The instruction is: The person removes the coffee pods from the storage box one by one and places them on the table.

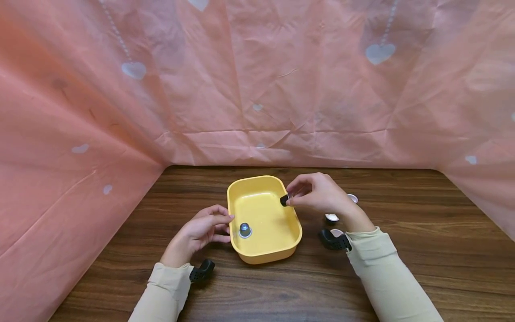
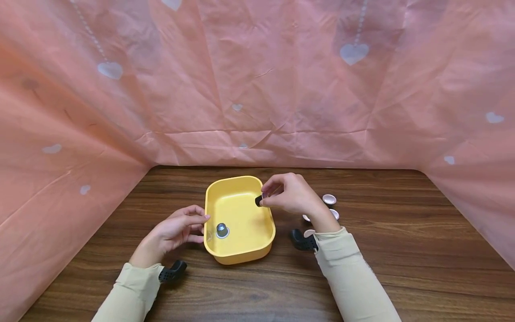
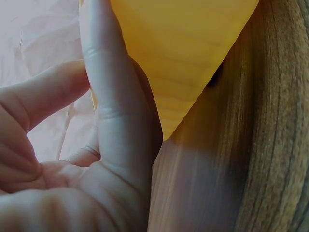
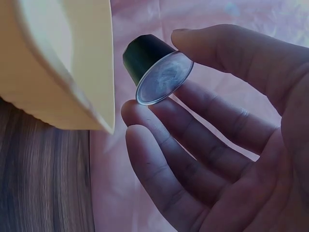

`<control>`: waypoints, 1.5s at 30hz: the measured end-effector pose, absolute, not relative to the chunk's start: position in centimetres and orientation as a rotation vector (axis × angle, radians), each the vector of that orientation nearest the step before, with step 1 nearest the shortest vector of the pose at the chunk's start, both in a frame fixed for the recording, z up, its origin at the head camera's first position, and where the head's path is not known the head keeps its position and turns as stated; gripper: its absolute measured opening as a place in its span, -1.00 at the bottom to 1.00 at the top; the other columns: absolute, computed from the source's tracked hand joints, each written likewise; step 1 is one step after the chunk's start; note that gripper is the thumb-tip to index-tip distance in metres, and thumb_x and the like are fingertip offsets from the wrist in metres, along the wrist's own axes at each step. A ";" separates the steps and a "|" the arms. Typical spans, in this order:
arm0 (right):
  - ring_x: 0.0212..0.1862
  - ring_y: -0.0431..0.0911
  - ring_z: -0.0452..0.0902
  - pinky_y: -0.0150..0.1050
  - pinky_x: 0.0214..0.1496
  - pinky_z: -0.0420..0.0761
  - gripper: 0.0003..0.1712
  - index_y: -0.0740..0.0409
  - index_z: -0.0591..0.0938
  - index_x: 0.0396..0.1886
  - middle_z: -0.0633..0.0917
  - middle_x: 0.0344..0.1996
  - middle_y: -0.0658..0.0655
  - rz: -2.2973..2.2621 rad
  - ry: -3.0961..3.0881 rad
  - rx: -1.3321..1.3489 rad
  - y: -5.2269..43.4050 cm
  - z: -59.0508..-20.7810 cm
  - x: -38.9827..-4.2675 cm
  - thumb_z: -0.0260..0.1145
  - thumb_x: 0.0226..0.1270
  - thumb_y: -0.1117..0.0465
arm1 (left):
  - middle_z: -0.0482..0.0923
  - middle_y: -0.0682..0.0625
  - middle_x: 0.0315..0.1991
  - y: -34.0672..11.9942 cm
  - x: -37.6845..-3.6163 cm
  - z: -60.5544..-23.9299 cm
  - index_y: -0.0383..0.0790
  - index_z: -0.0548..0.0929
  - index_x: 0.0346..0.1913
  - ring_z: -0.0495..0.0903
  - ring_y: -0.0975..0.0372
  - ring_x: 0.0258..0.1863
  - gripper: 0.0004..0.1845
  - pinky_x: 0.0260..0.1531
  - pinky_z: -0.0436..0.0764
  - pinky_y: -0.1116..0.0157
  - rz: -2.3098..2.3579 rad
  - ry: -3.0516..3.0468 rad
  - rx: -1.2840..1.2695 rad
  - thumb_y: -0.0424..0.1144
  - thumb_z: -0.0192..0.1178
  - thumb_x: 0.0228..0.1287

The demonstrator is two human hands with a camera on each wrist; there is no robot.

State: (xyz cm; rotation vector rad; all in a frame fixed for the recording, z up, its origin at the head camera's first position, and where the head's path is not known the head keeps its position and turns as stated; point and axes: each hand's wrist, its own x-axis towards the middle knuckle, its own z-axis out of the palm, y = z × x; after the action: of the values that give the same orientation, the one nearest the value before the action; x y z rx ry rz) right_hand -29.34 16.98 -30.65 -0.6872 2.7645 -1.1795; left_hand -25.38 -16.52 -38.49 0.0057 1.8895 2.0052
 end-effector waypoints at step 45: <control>-0.19 -0.25 0.77 -0.42 -0.14 0.62 -0.61 0.03 0.82 -0.03 0.87 -0.23 -0.08 -0.963 2.912 -0.521 27.7 -32.0 -26.8 0.68 0.19 0.02 | 0.64 -0.03 -0.25 -16.4 -25.5 -38.6 -0.21 0.50 -0.04 0.69 0.22 -0.31 -0.91 -0.24 0.86 0.24 2.014 1.878 0.033 -0.37 0.21 0.55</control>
State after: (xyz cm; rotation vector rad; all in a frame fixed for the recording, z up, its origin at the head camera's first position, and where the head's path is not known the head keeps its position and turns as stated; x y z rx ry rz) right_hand -26.76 27.72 -32.01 -0.5211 2.9120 -0.9631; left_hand -25.46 -16.37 -38.59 0.0329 1.8784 2.0142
